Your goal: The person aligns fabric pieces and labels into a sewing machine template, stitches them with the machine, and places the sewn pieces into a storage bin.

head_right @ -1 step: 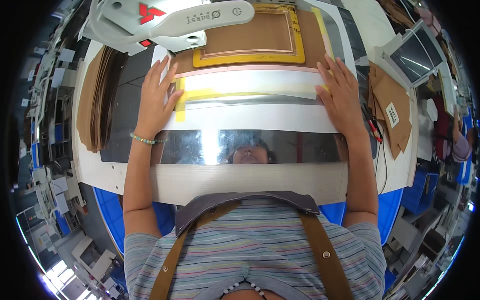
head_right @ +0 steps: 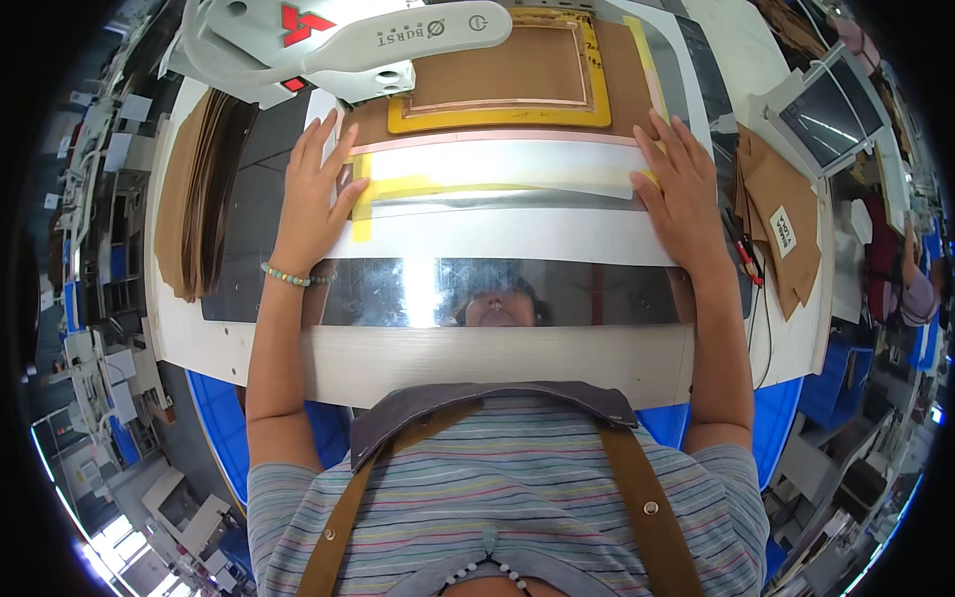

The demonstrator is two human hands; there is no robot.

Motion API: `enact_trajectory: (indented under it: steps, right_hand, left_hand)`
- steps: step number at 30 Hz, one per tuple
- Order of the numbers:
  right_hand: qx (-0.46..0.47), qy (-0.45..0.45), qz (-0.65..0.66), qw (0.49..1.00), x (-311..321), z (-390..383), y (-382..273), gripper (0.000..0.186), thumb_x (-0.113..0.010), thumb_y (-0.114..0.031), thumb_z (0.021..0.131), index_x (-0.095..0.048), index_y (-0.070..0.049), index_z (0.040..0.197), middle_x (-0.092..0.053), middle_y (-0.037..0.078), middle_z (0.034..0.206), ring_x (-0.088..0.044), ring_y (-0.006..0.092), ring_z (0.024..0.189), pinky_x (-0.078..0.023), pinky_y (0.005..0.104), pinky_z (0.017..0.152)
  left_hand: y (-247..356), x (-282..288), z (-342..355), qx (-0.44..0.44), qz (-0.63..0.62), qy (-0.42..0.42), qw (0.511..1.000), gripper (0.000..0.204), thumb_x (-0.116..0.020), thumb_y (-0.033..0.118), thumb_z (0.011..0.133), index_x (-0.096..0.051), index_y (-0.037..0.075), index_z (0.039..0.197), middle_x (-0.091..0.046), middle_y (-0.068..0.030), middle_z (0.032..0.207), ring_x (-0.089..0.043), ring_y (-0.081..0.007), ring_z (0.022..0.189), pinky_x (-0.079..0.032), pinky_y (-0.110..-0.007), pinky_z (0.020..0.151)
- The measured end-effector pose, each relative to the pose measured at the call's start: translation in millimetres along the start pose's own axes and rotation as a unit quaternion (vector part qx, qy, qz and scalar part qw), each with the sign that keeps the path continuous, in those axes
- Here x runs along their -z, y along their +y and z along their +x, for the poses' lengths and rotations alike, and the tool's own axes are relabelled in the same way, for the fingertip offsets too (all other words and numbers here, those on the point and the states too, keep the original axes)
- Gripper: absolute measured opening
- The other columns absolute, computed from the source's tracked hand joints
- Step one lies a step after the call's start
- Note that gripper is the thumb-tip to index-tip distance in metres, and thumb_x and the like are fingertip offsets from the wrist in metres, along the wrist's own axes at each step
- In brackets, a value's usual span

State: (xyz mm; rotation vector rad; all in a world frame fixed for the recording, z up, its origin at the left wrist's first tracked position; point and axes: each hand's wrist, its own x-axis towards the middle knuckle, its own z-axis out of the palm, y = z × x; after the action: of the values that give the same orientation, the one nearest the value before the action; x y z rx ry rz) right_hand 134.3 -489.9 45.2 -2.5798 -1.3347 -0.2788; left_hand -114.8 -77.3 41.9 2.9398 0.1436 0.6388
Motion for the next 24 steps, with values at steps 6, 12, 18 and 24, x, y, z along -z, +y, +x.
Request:
enact_trajectory:
  steps: [6, 12, 18, 24]
  right_hand:
    - [-0.014, -0.011, -0.013, 1.0, -2.8, -2.2, 1.5, 0.056, -0.044, -0.045, 0.116, -0.057, -0.01, 0.157, -0.044, 0.01, 0.171, -0.03, 0.0322, 0.162, -0.021, 0.0475, 0.132]
    - [-0.013, -0.005, -0.005, 1.0, -2.5, -3.0, 2.3, 0.057, -0.044, -0.046, 0.115, -0.057, -0.01, 0.157, -0.044, 0.01, 0.171, -0.03, 0.0322, 0.162, -0.021, 0.0474, 0.132]
    - [-0.007, -0.004, -0.012, 1.0, -2.3, -1.6, 2.2, 0.055, -0.045, -0.045, 0.115, -0.057, -0.01, 0.157, -0.044, 0.011, 0.17, -0.032, 0.0325, 0.161, -0.023, 0.0479, 0.131]
    - [0.0, 0.003, -0.003, 1.0, -1.8, -1.8, 2.1, 0.055, -0.048, -0.044, 0.114, -0.059, -0.01, 0.155, -0.046, 0.011, 0.169, -0.033, 0.0341, 0.16, -0.024, 0.0487, 0.13]
  left_hand:
    - [-3.6, 0.0, -0.1, 0.026, -0.012, -0.033, 0.999, 0.055, -0.07, 0.038, 0.103, -0.065, 0.014, 0.152, -0.045, -0.0177, 0.168, -0.034, -0.0399, 0.159, -0.031, -0.053, 0.127]
    - [-5.3, 2.1, -1.5, 0.036, -0.014, -0.062, 0.997, 0.052, -0.071, 0.037, 0.102, -0.068, 0.014, 0.149, -0.043, -0.0178, 0.17, -0.033, -0.0401, 0.159, -0.031, -0.052, 0.127]
    - [0.7, -0.7, 0.2, 0.045, -0.059, 0.011, 0.997, 0.056, -0.068, 0.029, 0.102, -0.061, 0.016, 0.156, -0.039, -0.0161, 0.173, -0.032, -0.0422, 0.159, -0.027, -0.053, 0.13]
    - [-3.5, 0.9, -0.8, 0.05, 0.004, -0.068, 0.996, 0.055, -0.067, 0.042, 0.104, -0.063, 0.02, 0.155, -0.044, -0.0178, 0.17, -0.032, -0.0397, 0.16, -0.027, -0.053, 0.128]
